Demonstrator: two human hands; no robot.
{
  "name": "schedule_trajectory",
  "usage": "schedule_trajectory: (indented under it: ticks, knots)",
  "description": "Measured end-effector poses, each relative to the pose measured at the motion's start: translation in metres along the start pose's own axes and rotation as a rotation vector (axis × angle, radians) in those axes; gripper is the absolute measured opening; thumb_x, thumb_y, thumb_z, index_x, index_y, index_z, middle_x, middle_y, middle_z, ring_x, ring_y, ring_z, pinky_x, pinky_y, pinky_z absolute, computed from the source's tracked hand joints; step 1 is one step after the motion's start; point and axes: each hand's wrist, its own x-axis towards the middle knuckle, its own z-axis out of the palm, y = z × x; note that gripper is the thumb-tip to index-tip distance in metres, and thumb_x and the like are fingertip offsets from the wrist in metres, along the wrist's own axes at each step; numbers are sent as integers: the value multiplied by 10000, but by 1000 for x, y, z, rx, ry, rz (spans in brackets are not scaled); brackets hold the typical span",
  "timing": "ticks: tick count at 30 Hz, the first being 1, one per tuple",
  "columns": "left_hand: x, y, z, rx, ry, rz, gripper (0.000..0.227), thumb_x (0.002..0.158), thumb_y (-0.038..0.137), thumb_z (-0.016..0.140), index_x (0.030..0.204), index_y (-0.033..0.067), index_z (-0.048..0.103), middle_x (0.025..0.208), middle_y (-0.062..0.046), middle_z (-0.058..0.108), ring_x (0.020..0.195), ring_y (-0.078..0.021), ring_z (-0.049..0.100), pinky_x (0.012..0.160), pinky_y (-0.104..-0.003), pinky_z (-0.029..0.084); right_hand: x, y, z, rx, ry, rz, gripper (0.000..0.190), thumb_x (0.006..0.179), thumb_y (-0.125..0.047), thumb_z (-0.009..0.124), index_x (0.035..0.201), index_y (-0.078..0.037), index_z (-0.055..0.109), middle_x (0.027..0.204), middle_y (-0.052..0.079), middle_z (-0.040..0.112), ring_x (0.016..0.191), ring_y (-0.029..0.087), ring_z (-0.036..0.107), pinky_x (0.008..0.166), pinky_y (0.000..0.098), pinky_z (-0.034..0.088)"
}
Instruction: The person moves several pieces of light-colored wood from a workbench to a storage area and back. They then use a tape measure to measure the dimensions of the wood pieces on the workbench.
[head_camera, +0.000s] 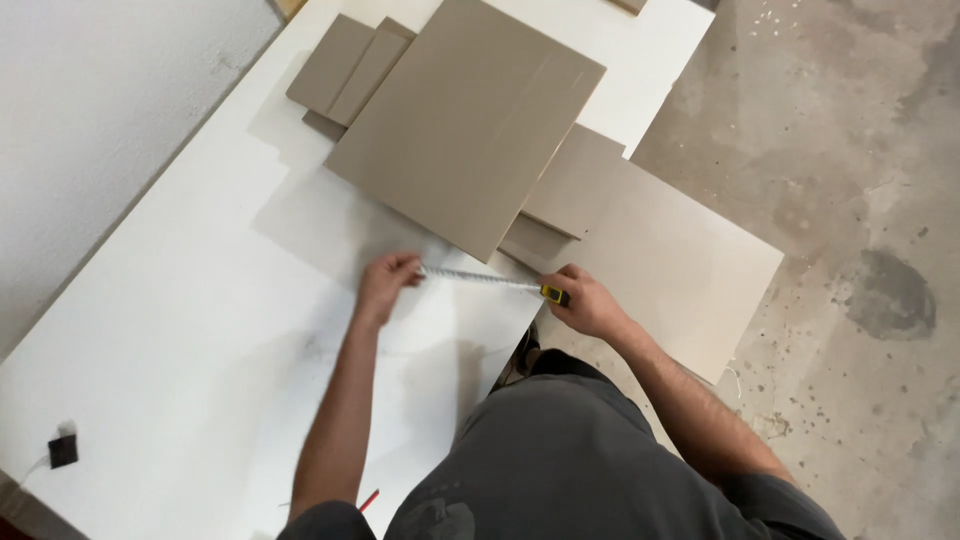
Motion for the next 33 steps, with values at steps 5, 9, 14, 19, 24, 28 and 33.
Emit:
schedule_trajectory:
  ticks: [5, 9, 14, 19, 24, 28, 33]
  knots:
    - [-78, 32, 85, -111, -97, -124, 245, 894, 53, 806, 1107, -43, 733, 912, -194, 745, 759, -250, 768, 719, -354, 658, -24, 3, -22, -1, -87, -60, 450, 865, -137, 720, 1301, -238, 674, 1164, 157, 631, 1029, 449, 681, 859, 542, 587]
    - [-103, 46, 117, -116, -63, -109, 245, 860, 44, 839, 1062, -56, 744, 906, -186, 724, 780, -246, 761, 721, -349, 660, -24, 38, -34, -120, -123, -118, 468, 876, -180, 722, 1322, -306, 653, 1200, 66, 625, 1094, 364, 674, 893, 479, 595]
    - [-122, 40, 148, -7, 44, -85, 250, 865, 85, 844, 1067, -35, 756, 877, -186, 737, 800, -238, 751, 750, -340, 644, -27, 92, -84, -210, -140, -202, 446, 884, -172, 709, 1311, -284, 650, 1218, 70, 628, 1141, 362, 653, 923, 490, 592]
    - [-144, 8, 202, 9, 195, -88, 268, 874, 117, 842, 1098, -5, 762, 909, -201, 754, 835, -248, 742, 794, -375, 618, -56, 182, -136, -275, -132, -299, 442, 891, -211, 700, 1319, -308, 650, 1223, 62, 633, 1156, 361, 645, 928, 488, 591]
    - [-180, -27, 310, -63, 327, -57, 220, 840, 27, 826, 1052, -17, 789, 970, -247, 752, 821, -264, 746, 782, -363, 626, -96, 294, -167, -250, -169, -323, 438, 898, -236, 699, 1312, -368, 651, 1218, 16, 622, 1126, 310, 657, 888, 445, 601]
    - [-198, -65, 379, -98, 483, -54, 229, 826, 100, 852, 1039, 31, 802, 924, -184, 760, 758, -210, 755, 749, -324, 634, -86, 342, -195, -269, -226, -412, 440, 880, -247, 714, 1298, -379, 674, 1205, 29, 637, 1116, 319, 668, 890, 448, 609]
    - [-203, -20, 380, 77, 671, 32, 176, 890, 148, 796, 1055, 87, 793, 772, -100, 733, 693, -151, 681, 707, -297, 566, 12, 315, -232, -236, -125, -729, 452, 859, -150, 716, 1283, -308, 716, 1167, 147, 685, 1060, 409, 699, 879, 510, 591]
